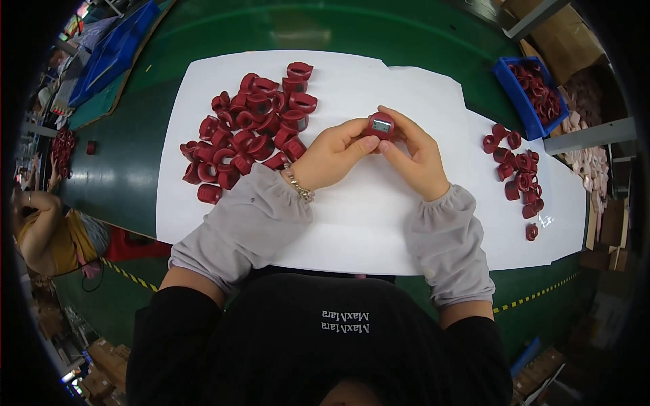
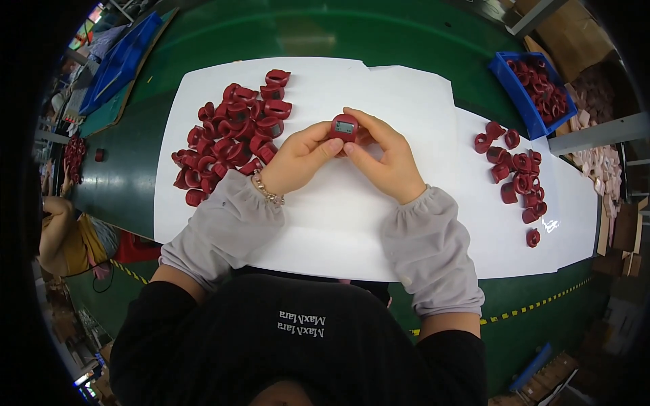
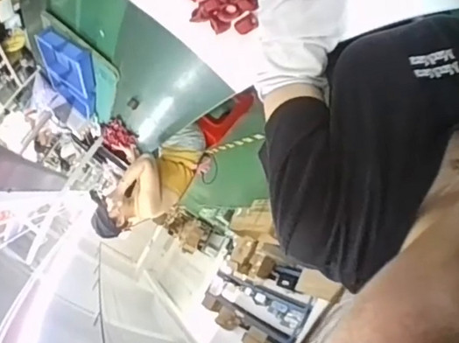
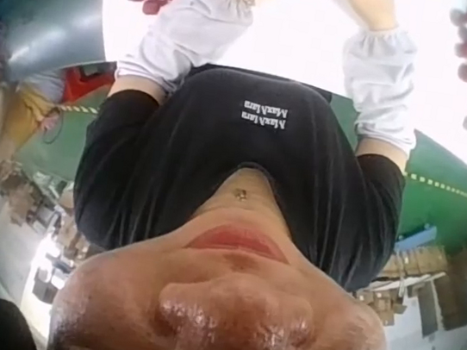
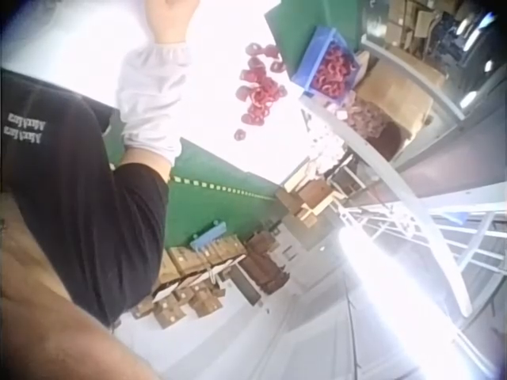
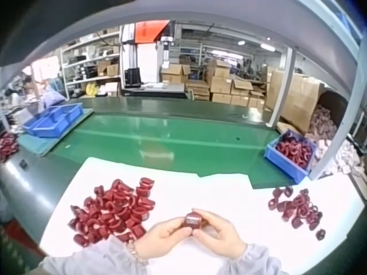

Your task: Manually inspecting small red plastic components for defects and sorting them into piles on a workbench.

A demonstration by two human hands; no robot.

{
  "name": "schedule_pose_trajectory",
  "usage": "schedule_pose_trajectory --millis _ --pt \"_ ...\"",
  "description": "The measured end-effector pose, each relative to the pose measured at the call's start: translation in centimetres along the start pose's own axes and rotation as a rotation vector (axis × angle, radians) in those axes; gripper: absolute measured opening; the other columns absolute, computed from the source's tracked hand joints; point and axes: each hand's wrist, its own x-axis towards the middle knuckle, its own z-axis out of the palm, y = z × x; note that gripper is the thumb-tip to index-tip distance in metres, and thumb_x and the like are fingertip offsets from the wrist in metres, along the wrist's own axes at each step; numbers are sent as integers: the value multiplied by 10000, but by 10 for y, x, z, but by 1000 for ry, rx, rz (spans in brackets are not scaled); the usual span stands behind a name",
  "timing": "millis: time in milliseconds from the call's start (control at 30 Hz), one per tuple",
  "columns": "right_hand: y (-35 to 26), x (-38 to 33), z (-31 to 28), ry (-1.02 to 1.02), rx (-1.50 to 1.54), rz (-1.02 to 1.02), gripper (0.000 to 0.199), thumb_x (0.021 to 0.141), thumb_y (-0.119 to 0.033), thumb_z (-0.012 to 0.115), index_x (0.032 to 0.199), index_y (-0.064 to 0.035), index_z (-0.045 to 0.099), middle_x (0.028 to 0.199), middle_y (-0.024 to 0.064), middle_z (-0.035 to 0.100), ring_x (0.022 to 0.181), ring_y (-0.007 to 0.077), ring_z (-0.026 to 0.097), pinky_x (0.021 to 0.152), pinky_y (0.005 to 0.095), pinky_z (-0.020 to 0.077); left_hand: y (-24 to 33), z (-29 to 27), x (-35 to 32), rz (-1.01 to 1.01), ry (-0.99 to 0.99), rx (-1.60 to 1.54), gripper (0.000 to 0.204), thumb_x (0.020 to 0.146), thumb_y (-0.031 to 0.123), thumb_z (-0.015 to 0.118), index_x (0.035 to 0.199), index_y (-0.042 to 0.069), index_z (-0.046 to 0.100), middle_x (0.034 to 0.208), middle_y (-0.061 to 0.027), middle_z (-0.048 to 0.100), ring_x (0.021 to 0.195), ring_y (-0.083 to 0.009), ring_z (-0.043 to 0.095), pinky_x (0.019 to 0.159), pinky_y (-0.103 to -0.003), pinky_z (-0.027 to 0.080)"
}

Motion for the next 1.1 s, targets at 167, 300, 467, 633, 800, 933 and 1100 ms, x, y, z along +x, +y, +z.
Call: schedule_pose_trajectory --millis 167,300,467,633,800,933,1100 --pt "0 0 -2 -11 15 8 479 859 -32 579 1320 10 452 1221 118 548 1116 196 525 975 324 408 0 -3 0 -15 -11 9 328 957 101 487 1251 -44 492 1149 -75 585 1045 -131 557 930 -277 455" --pt "-1 -1 -2 -28 -26 -39 478 845 -31 578 1307 9 461 1208 126 568 1090 198 542 955 317 423 -2 -8 1 -45 -63 124 346 956 104 493 1268 -46 478 1174 -84 576 1072 -138 549 951 -282 445" --pt "-2 -2 -2 -1 -51 -60 463 826 -23 568 1280 11 487 1145 114 605 1021 185 574 921 307 442 -2 -4 0 1 -73 60 366 961 112 488 1288 -50 455 1207 -95 557 1092 -147 542 965 -291 439" --pt "-5 -4 -1 54 -102 -53 412 810 -21 565 1220 13 538 1069 82 628 970 165 593 903 294 447 -1 0 -1 -38 -72 -38 355 961 108 487 1293 -14 467 1145 -51 572 1014 -107 542 908 -267 453" --pt "-5 -2 -2 37 -75 -40 404 810 -21 568 1211 22 539 1072 87 625 977 167 591 907 295 446 -1 -2 -1 -37 -77 -23 361 959 110 488 1295 -19 461 1146 -56 571 1007 -118 551 914 -271 459" --pt "-5 -1 -3 28 -85 -30 405 811 -21 570 1212 28 533 1082 92 618 994 171 584 919 302 441 1 -2 1 -30 -76 -35 358 958 111 492 1288 -25 464 1138 -57 572 1002 -119 552 909 -269 459" --pt "-2 -2 -3 27 -83 -63 413 813 -15 564 1222 24 523 1097 92 608 1008 176 578 925 305 438 -3 -2 0 -41 -70 -44 356 955 106 497 1285 -23 470 1138 -52 571 999 -109 548 903 -263 456"
